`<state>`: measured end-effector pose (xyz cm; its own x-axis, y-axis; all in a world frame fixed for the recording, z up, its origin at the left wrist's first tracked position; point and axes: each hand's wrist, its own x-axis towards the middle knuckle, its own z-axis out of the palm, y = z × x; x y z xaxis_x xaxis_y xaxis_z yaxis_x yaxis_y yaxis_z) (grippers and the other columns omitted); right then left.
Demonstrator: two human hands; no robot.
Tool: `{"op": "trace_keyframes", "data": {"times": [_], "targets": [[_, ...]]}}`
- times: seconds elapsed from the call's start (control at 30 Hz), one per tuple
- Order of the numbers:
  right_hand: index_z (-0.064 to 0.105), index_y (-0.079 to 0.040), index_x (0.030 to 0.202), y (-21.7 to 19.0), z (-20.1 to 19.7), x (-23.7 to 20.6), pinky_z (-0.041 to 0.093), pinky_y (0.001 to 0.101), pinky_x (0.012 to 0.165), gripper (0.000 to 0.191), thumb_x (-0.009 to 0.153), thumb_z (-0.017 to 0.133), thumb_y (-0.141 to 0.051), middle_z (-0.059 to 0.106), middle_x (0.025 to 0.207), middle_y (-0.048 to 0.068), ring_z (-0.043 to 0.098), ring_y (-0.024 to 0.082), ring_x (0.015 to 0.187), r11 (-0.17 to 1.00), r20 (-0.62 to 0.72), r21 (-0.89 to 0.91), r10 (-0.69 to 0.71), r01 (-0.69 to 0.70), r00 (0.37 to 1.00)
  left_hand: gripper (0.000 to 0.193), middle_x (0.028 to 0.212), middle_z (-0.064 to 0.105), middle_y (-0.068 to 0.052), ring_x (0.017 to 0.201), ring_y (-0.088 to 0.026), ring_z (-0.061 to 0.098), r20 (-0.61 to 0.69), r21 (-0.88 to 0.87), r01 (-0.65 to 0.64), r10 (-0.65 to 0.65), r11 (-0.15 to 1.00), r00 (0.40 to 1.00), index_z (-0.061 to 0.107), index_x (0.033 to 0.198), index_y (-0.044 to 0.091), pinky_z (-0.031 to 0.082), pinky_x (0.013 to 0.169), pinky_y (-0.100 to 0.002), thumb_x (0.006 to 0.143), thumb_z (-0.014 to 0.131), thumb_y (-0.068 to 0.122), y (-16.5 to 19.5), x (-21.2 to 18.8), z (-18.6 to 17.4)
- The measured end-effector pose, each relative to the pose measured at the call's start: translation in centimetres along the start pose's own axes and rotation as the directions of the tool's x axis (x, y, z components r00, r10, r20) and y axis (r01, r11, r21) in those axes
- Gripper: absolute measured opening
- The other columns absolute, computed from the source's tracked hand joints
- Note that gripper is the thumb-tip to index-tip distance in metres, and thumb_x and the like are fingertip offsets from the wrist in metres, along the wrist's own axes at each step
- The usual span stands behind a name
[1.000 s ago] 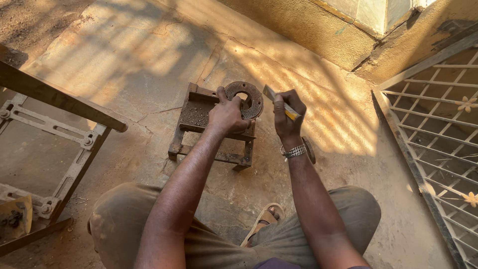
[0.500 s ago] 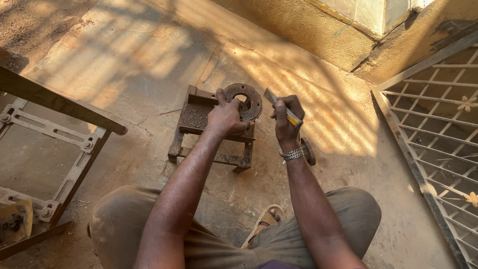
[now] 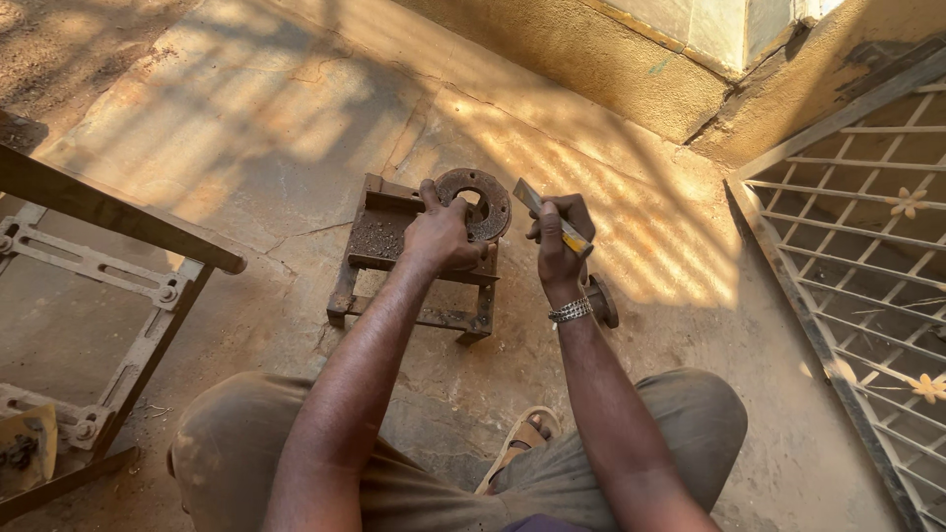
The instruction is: The person sits on the ground holding a rusty circular metal flange on a small metal stand and files its surface and inner edge with a hand file, rotating the part to work different areas. They occasionally reposition the flange and continue filing around its rim and center hole.
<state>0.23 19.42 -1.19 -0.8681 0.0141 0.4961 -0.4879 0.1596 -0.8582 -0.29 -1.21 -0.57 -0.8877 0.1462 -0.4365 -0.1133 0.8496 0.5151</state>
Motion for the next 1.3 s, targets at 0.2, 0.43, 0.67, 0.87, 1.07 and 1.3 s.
{"op": "trace_keyframes", "data": {"times": [0.2,0.43,0.67,0.87,1.07,1.3], "targets": [[0.062,-0.005,0.099,0.2,-0.4,0.2,0.052,0.0247,0.054,0.024,0.109,0.061,-0.027,0.07,0.081,0.007,0.064,0.008,0.064,0.997,-0.031,-0.033,0.068,-0.069,0.997,0.082,0.166,-0.004,-0.037,0.115,-0.044,0.067,0.027,0.025,0.007,-0.008,1.0,1.0,0.037,0.151,0.012,0.063,0.096,-0.05,0.09,0.074,0.053,-0.1,0.1,-0.1],[0.063,-0.006,0.095,0.5,-0.1,0.3,0.052,0.0245,0.051,0.021,0.107,0.062,-0.023,0.068,0.076,0.008,0.062,0.008,0.059,0.985,0.044,-0.084,0.158,-0.154,0.986,0.074,0.167,-0.004,-0.036,0.115,-0.046,0.067,0.003,0.042,-0.023,0.022,0.999,1.0,0.045,0.147,0.019,0.059,0.101,-0.048,0.089,0.074,0.055,0.0,0.0,0.0],[0.062,-0.005,0.097,-0.8,0.5,0.9,0.05,0.0236,0.052,0.019,0.105,0.061,-0.022,0.068,0.076,0.006,0.061,0.007,0.06,0.984,0.05,-0.001,0.179,-0.18,0.983,0.088,0.166,-0.001,-0.033,0.116,-0.046,0.066,-0.038,0.029,0.001,0.0,1.0,0.999,0.042,0.15,0.018,0.058,0.101,-0.048,0.083,0.078,0.062,-0.1,-0.1,0.0],[0.064,-0.005,0.089,-2.1,0.1,1.4,0.052,0.0256,0.052,0.026,0.105,0.062,-0.025,0.068,0.072,0.004,0.064,0.008,0.06,0.939,0.131,-0.314,0.188,-0.139,0.973,0.089,0.166,0.0,-0.033,0.116,-0.045,0.067,-0.001,0.016,0.007,-0.007,1.0,1.0,0.04,0.152,0.017,0.058,0.103,-0.05,0.084,0.076,0.061,0.2,-0.2,0.1],[0.068,-0.004,0.09,-2.5,0.7,2.2,0.049,0.0281,0.055,0.025,0.103,0.064,-0.025,0.069,0.073,0.005,0.064,0.012,0.063,0.903,0.177,-0.427,0.147,-0.059,0.973,0.088,0.165,0.008,-0.032,0.117,-0.045,0.067,0.007,-0.005,0.01,-0.01,1.0,1.0,0.04,0.152,0.017,0.057,0.104,-0.051,0.084,0.078,0.058,0.2,-0.1,0.0],[0.063,-0.005,0.088,-3.0,0.9,2.9,0.05,0.0258,0.046,0.025,0.103,0.06,-0.025,0.066,0.067,0.002,0.061,0.009,0.052,0.864,0.237,-0.422,0.398,-0.275,0.886,0.085,0.166,0.003,-0.034,0.117,-0.044,0.066,0.013,-0.026,0.021,-0.02,0.999,1.0,0.041,0.149,0.014,0.059,0.102,-0.051,0.085,0.077,0.057,0.1,-0.2,-0.2]]}}
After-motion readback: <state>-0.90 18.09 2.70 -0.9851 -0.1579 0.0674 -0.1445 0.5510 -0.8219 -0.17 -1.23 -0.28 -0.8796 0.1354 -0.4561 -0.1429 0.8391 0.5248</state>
